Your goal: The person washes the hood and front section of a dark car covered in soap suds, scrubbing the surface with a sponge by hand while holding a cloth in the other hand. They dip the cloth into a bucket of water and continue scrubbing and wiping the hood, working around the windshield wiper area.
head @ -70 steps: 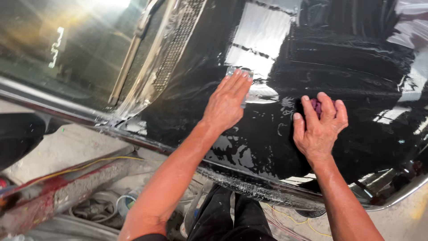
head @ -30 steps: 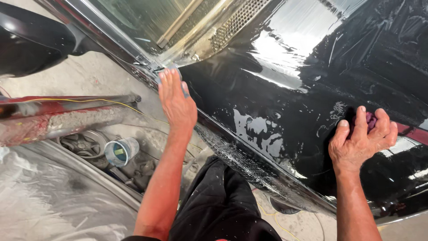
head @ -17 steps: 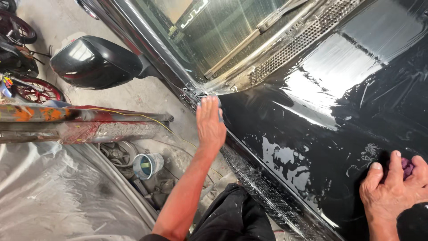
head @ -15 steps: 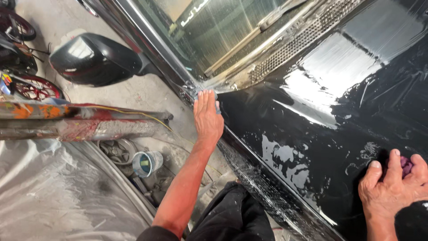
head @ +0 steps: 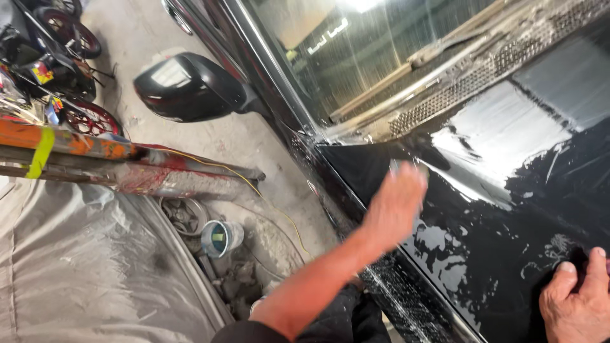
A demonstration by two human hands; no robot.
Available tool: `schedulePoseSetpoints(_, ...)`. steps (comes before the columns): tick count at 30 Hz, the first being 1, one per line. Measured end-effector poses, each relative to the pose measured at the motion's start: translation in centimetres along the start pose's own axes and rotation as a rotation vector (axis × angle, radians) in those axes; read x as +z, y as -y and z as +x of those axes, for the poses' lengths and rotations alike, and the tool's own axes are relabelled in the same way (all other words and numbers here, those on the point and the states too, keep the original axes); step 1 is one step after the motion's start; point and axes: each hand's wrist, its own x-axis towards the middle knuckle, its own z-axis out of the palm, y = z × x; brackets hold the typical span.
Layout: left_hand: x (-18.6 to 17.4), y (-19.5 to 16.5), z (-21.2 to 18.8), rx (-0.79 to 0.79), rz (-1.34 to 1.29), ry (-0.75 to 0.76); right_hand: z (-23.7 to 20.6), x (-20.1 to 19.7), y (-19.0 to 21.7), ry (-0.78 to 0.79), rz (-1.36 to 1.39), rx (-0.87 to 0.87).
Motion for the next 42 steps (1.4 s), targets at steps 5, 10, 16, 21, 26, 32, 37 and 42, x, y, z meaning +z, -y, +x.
schedulePoseSetpoints(5, -0.9, -1.7, -1.7, 0.236, 0.03, 0.115, 1.5, -0.7, 1.5, -0.032, -0.066, -0.03)
schedulePoseSetpoints(10, 3.3, 2.5, 4.6, -0.013, 0.081, 0.037, 5.1, -4.5, 5.0, -0.084, -0.264, -0.137)
schedulePoseSetpoints(16, 3.4, -5.3, -2.0, 0.212, -0.094, 0.227, 9.4, -9.5, 11.1, -0.192, -0.214, -0.032)
schedulePoseSetpoints(21, 1.7, -5.4, -3.6, -0.181, -0.575, 0.138, 6.9, -8.7, 20.3, 0.009, 0.062, -0.178)
schedulePoseSetpoints(26, 0.0, -2.2, -2.2, -0.369, -0.657, -0.006, 5.5, -7.5, 23.8, 0.183, 0.196, -0.188)
schedulePoseSetpoints(32, -0.6, -4.1, -2.0, 0.04, -0.44, 0.129, 3.4, -10.9, 23.4, 0.123, 0.265, -0.154)
schedulePoseSetpoints(37, -1.3, -9.1, -3.3, 0.232, -0.321, 0.564, -0.4, -12.0, 21.0, 0.2, 0.592, 0.028)
schedulePoseSetpoints(42, -2.4, -12.5, -2.6, 0.312, -0.365, 0.374, -4.9, -13.2, 16.3, 0.176, 0.581, 0.376)
